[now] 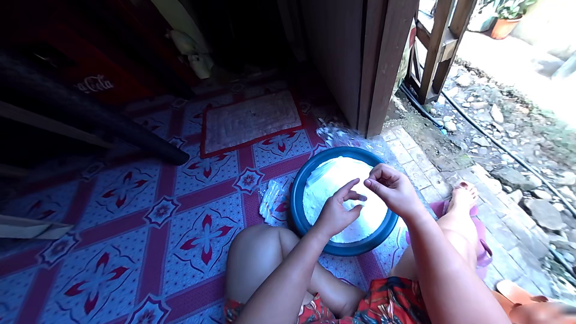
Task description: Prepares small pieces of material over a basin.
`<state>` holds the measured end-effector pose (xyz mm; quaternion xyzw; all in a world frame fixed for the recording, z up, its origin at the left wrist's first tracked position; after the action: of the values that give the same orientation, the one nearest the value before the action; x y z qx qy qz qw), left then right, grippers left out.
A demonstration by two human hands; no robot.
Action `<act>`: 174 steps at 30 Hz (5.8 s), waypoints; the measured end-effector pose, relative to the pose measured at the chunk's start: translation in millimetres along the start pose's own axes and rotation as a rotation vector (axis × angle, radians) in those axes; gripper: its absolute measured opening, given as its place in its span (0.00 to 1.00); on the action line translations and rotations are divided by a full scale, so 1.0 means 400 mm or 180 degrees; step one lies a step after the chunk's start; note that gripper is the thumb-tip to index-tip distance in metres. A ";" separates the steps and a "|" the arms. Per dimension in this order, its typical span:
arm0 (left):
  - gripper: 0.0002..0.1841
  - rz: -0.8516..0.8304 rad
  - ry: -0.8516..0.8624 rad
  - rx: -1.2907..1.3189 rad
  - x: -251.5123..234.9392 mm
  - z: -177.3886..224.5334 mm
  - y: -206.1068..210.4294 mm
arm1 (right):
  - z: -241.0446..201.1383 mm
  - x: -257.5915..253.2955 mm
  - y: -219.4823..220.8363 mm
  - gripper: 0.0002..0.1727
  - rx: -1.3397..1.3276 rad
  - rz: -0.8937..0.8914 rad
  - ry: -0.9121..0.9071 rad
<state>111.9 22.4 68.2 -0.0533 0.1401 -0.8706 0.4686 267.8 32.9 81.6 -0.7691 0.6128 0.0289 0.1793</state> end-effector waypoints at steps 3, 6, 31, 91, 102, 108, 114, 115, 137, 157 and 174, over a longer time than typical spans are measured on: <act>0.33 0.0289 0.0182 0.0109 -0.004 0.025 -0.006 | 0.002 -0.004 0.016 0.11 0.0038 -0.0162 0.0028; 0.26 0.0470 0.0244 0.0176 -0.010 0.032 -0.008 | -0.001 -0.006 0.022 0.11 0.0046 -0.0128 -0.0019; 0.23 0.0170 -0.0731 0.0140 0.027 -0.076 -0.015 | 0.014 0.020 -0.074 0.05 -0.0097 0.0719 -0.0046; 0.10 0.0133 -0.0703 0.0628 0.016 0.012 -0.114 | 0.116 0.014 0.139 0.07 -0.0641 -0.0485 0.2059; 0.07 -0.0217 -0.0988 0.0701 0.023 -0.021 -0.088 | 0.095 -0.002 0.089 0.07 0.1096 -0.0602 0.1086; 0.06 0.0371 -0.0956 0.1162 0.008 -0.052 -0.067 | 0.080 -0.008 0.100 0.07 0.0922 -0.0175 0.0649; 0.11 0.1133 -0.1248 0.1791 0.006 -0.070 -0.054 | 0.084 -0.002 0.093 0.16 0.0838 0.0061 0.1123; 0.13 0.1214 -0.1297 0.1785 0.006 -0.075 -0.053 | 0.079 0.003 0.100 0.13 0.0818 0.0059 0.1106; 0.19 0.0937 -0.0776 0.1616 0.006 -0.090 -0.046 | 0.122 -0.001 0.118 0.08 0.0843 0.0119 0.1396; 0.12 0.0137 -0.1312 0.1473 0.013 -0.098 0.012 | 0.094 -0.019 0.078 0.13 0.0940 0.0184 0.0836; 0.13 -0.0877 -0.1343 0.0955 0.104 -0.129 0.064 | 0.105 0.015 -0.048 0.05 -0.1385 0.1628 0.1574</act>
<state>97.6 -15.5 9.9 -0.1818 -0.0993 -0.9067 0.3674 295.0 43.9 45.4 -0.5957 0.7884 0.0157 -0.1529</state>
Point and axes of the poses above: each hand's wrist, its own x-axis away from the middle knuckle, its own y-axis out of the palm, z = x × y, the point moved 6 cm from there along -x, towards the middle knuckle, and after that the axes turned 8 degrees about -z, right-handed, at the moved point
